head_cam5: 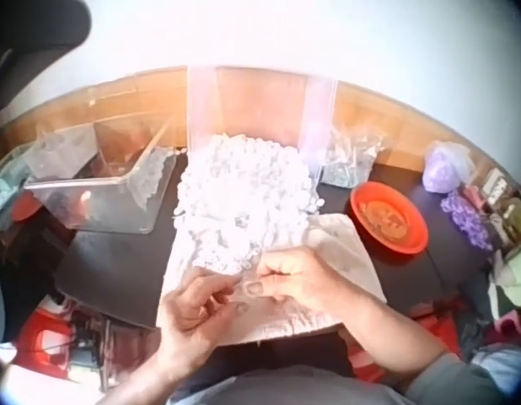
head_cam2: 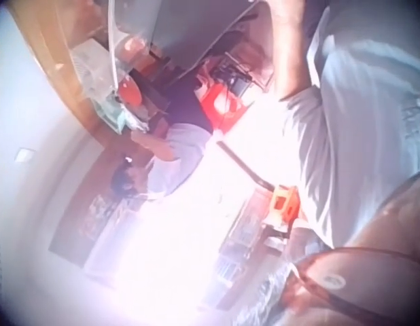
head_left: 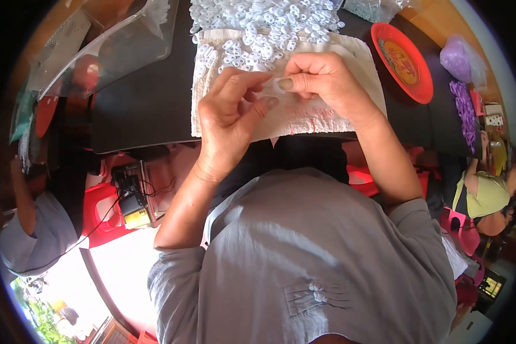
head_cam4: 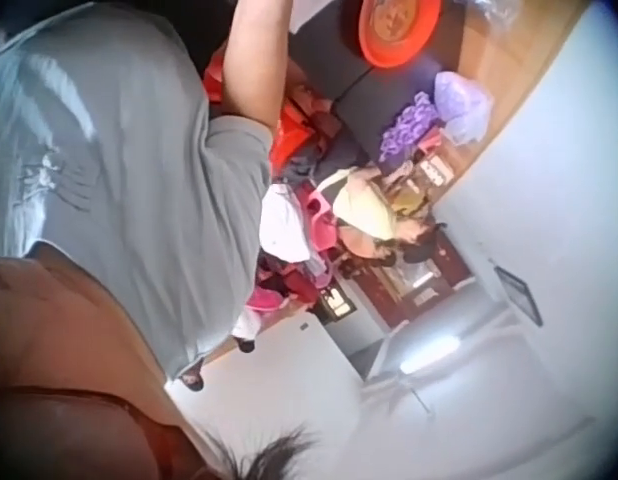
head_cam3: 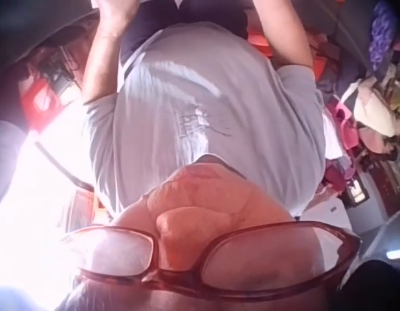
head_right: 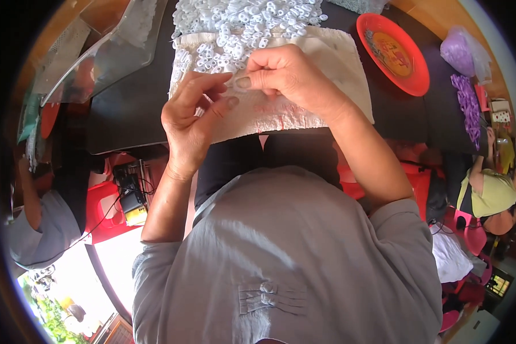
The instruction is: The recorder is manually assembling or inspecting small white plastic rings at a shared workbench.
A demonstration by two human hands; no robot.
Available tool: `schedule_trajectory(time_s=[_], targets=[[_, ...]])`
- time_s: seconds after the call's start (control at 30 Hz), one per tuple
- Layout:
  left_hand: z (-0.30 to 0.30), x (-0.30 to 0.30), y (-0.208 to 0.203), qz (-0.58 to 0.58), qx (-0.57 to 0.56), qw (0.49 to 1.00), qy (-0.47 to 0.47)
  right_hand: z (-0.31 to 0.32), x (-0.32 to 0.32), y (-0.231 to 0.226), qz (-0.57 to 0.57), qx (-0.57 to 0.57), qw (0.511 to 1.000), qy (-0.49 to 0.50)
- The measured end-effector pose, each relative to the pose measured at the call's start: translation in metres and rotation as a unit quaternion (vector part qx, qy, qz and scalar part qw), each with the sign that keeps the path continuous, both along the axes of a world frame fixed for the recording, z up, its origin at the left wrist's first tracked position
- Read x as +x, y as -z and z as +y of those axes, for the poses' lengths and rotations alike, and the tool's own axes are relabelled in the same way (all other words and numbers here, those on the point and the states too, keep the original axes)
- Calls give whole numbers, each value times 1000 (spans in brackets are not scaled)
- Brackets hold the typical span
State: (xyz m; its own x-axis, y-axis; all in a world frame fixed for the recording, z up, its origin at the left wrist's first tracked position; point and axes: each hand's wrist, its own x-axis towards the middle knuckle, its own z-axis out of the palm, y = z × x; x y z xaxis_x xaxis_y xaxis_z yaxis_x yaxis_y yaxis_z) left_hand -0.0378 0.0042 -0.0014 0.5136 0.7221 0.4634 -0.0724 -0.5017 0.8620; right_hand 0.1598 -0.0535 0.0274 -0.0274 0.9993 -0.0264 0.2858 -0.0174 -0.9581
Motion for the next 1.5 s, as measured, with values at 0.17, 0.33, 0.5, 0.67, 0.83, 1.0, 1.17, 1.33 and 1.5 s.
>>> schedule_trajectory(time_s=[0.17,0.33,0.5,0.67,0.83,1.0,1.17,1.33,1.5], targets=[[-8,6,7,-24,-30,998,52,-10,-10,-4,110,-49,993,-2],[-17,9,8,-47,-6,998,33,-21,-10,-4,183,-60,981,1],[-23,9,7,-23,63,998,18,-29,-16,2,206,-44,977,12],[-22,8,-29,-149,-35,986,-67,-38,-17,-7,232,-3,969,89],[85,-50,-139,117,421,830,-347,-59,45,-17,113,165,954,223],[159,-40,-172,121,386,858,-318,-73,56,-5,89,149,949,262],[63,45,-95,97,389,911,-98,-83,62,11,107,170,932,303],[20,98,-23,164,260,946,105,-75,54,14,88,175,943,268],[18,121,-1,239,320,913,80,-75,52,20,68,165,947,267]])
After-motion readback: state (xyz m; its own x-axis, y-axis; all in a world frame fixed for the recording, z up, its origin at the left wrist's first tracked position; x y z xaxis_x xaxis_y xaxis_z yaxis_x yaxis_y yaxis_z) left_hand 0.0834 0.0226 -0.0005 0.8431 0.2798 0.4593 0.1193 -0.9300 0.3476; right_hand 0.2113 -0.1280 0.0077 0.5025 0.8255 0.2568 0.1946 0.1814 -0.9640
